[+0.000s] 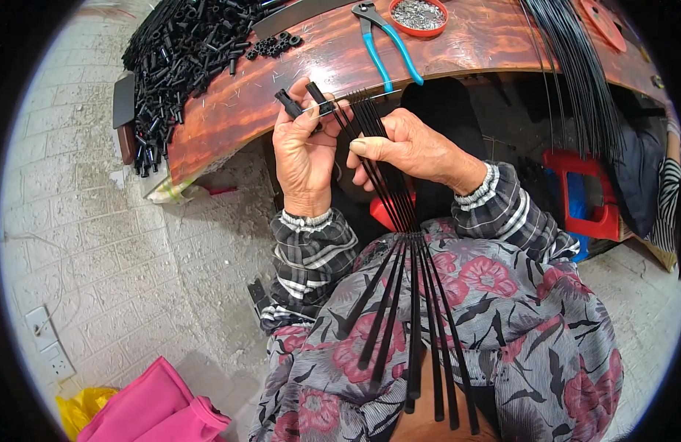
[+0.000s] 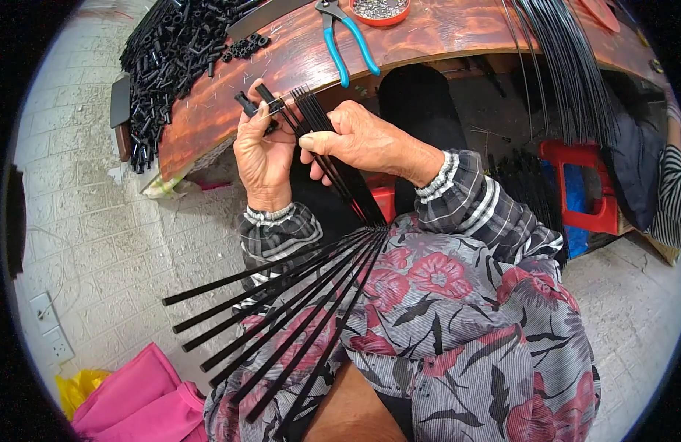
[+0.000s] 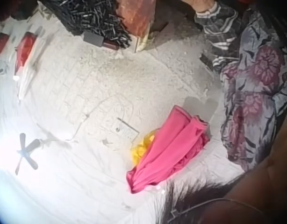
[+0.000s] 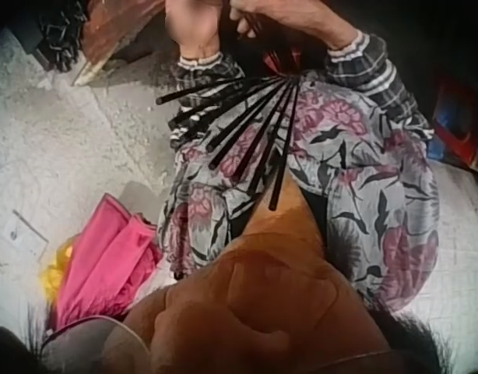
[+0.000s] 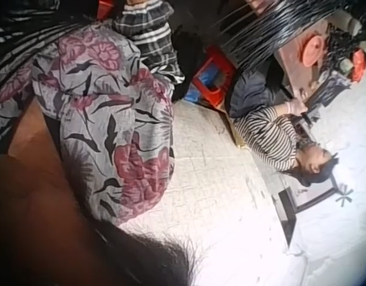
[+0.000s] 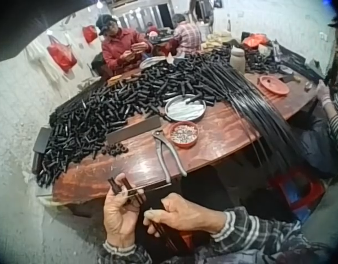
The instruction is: Assembling and securing black synthetic hair filaments into bundles using plastic connectors and tools.
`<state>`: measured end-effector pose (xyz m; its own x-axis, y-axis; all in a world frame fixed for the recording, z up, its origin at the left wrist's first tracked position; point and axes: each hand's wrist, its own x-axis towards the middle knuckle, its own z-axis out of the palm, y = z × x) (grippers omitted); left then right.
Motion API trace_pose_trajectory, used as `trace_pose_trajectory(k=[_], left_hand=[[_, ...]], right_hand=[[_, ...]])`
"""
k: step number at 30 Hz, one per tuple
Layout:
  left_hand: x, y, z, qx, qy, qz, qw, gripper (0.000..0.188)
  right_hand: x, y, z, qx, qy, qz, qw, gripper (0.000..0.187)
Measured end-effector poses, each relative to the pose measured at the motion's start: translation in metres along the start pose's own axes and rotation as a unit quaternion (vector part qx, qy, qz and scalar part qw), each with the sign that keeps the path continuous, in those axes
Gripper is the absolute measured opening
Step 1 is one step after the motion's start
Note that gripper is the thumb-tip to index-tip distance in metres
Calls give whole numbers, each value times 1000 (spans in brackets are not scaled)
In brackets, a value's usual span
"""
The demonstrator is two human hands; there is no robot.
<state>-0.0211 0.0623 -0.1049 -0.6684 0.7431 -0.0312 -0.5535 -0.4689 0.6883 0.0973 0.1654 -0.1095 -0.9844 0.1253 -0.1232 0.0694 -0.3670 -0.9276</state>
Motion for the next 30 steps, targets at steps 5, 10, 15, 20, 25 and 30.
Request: trace_pose_trajectory(k=[5,10,15,20,25,30], left_hand=[[0,1,1,12,12,-3,1000,36],[1,1,2,-3,10,-9,1000,37],[1,0,3,-18,-2,-14,1000,36],[1,2,0,-27,-2,-16,999,36],[3,3,0,-23,-8,-21,999,38],[-2,5,0,-9,-17,-7,1000,40]], right_hand=[[1,0,1,4,-6,17,1000,27],[0,-2,1,-7,-6,-1,1000,27],[-1,-2,1,-4,-5,-10,1000,29],[2,0,2,0,-5,1,1000,29],[-1,-4,5,-5,15,-9,1000,27],[2,-3,9,-36,35,-6,999,28]])
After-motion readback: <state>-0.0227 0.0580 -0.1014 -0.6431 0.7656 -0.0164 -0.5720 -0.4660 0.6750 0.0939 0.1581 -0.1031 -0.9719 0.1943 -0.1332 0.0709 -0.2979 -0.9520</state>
